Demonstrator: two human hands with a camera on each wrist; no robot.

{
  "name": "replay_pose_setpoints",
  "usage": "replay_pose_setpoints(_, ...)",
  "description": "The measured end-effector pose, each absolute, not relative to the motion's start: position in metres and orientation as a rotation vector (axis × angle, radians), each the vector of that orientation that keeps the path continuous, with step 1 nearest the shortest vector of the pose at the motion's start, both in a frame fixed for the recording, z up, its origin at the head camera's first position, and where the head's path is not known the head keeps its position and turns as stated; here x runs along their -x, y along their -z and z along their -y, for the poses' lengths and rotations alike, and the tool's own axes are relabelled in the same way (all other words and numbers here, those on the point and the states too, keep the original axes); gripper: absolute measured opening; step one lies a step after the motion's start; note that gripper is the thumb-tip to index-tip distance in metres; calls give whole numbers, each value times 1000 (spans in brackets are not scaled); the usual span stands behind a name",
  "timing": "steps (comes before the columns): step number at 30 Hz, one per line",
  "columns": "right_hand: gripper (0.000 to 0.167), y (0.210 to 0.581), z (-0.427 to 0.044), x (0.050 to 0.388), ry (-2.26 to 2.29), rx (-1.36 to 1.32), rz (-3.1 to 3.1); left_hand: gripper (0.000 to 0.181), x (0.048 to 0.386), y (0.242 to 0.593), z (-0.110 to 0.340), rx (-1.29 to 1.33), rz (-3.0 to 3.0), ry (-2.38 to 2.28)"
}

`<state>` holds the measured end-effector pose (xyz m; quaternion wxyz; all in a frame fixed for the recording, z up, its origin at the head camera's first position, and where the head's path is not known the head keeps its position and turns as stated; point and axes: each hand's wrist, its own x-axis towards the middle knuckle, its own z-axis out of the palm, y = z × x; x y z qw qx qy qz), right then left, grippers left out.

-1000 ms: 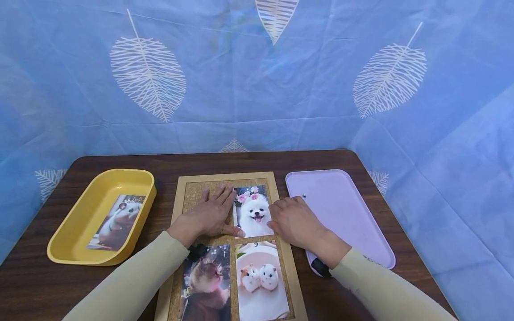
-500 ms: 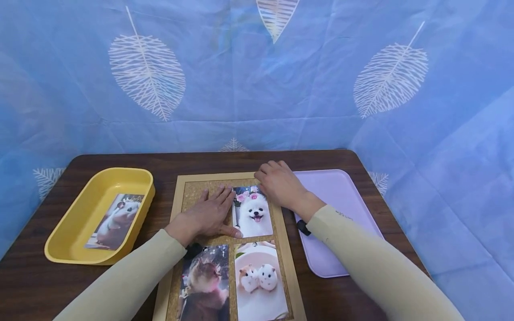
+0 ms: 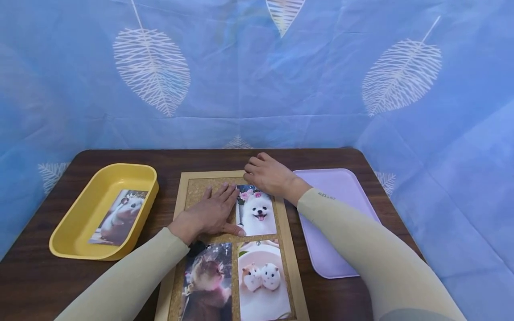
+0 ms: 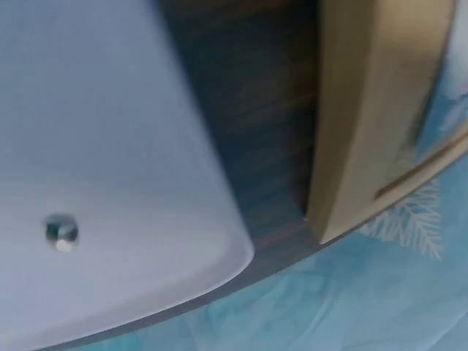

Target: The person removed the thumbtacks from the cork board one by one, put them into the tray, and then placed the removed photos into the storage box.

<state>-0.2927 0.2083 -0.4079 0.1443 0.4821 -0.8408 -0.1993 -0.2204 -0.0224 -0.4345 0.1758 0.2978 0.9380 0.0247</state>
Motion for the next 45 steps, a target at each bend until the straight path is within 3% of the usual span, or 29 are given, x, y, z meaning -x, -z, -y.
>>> replay_pose_setpoints(15, 11, 412, -215, 307, 784, -1612, 2139, 122, 223, 430, 18, -823, -2644, -28)
replay_pose_setpoints(45, 19, 416, -203, 322, 943, -1852, 1926, 122, 222, 433, 18, -781, -2632, 23)
